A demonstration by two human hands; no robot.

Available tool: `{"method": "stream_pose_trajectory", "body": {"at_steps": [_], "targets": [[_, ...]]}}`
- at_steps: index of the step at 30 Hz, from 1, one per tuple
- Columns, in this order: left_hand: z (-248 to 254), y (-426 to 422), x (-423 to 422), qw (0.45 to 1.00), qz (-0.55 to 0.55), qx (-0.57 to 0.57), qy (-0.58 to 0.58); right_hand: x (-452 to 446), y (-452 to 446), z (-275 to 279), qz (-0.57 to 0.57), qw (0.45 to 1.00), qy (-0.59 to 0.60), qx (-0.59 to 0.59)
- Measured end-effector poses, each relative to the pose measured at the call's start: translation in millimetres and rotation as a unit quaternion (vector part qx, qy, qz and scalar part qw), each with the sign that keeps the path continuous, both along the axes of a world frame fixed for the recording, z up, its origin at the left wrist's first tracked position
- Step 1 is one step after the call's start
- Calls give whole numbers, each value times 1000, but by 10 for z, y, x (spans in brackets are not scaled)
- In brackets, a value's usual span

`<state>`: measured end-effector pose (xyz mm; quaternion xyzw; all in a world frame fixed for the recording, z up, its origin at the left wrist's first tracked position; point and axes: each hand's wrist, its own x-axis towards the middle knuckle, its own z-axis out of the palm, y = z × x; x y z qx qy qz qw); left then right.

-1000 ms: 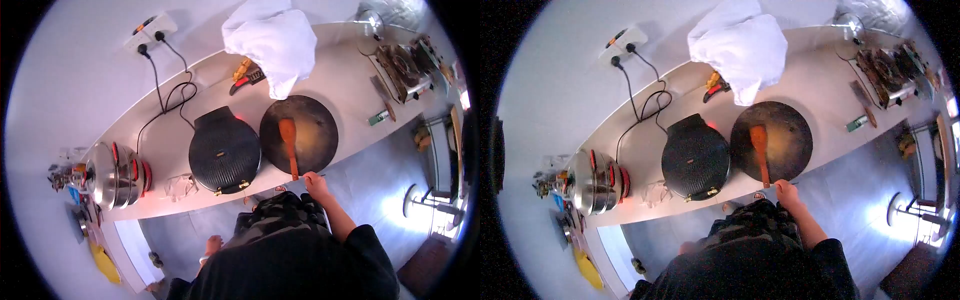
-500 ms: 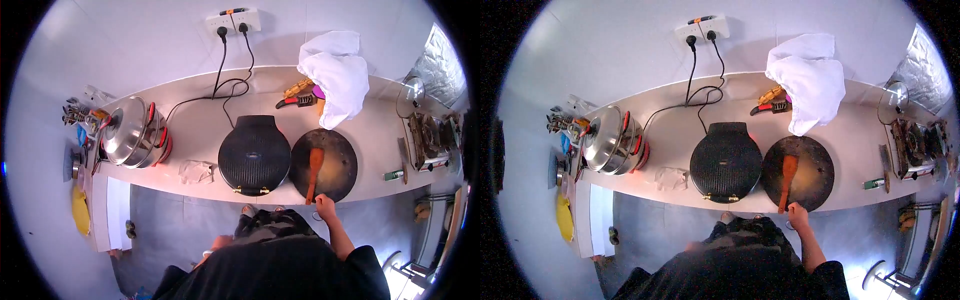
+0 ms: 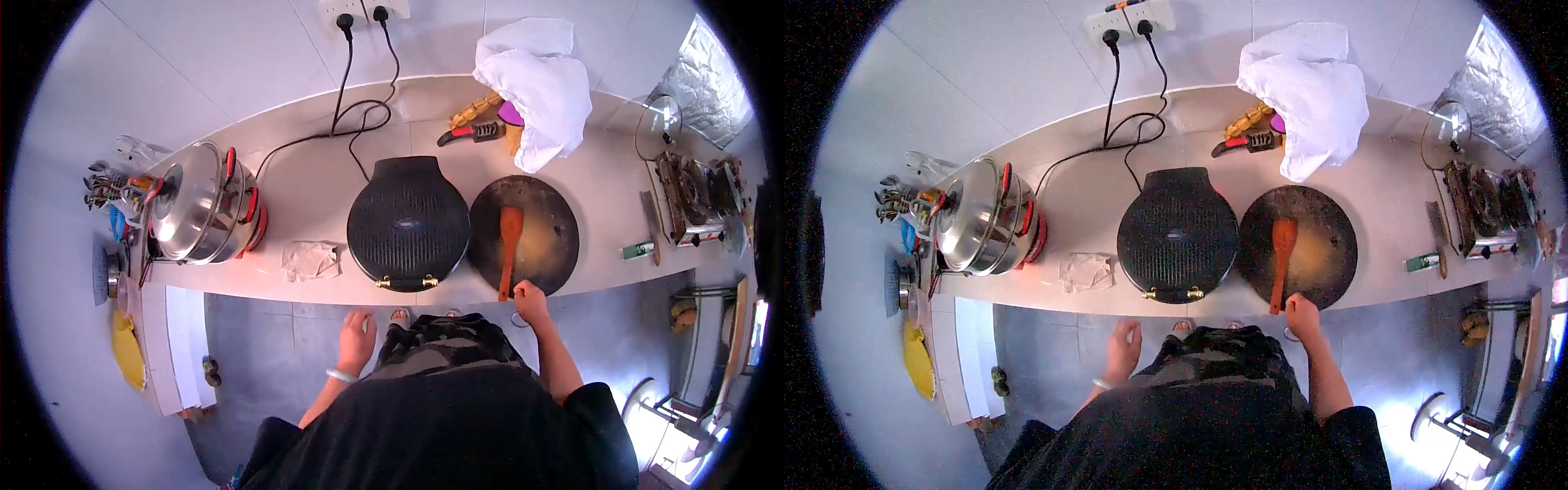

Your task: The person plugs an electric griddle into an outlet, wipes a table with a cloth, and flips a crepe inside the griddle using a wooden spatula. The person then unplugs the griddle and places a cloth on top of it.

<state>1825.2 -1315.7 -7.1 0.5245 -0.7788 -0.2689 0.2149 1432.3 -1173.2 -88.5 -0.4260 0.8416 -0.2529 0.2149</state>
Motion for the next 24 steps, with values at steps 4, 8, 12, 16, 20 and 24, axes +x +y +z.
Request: {"method": "stream_pose_trajectory", "body": {"at_steps": [4, 8, 12, 16, 20, 24], "targets": [[545, -398, -422, 989, -97, -104, 29, 117, -75, 158, -51, 998, 5, 24], [570, -686, -581, 968, -212, -135, -19, 293, -255, 397, -92, 994, -1, 64], [492, -867, -645, 936, -320, -135, -66, 434, -360, 489, -106, 990, 4, 98], [472, -940, -677, 912, -364, -131, -137, 419, -360, 287, -120, 985, 27, 119], [471, -983, -721, 895, -393, -139, -158, 432, -440, 430, -125, 978, 2, 165], [447, -1003, -766, 881, -409, -151, -185, 436, -482, 458, -123, 975, 25, 182]]}}
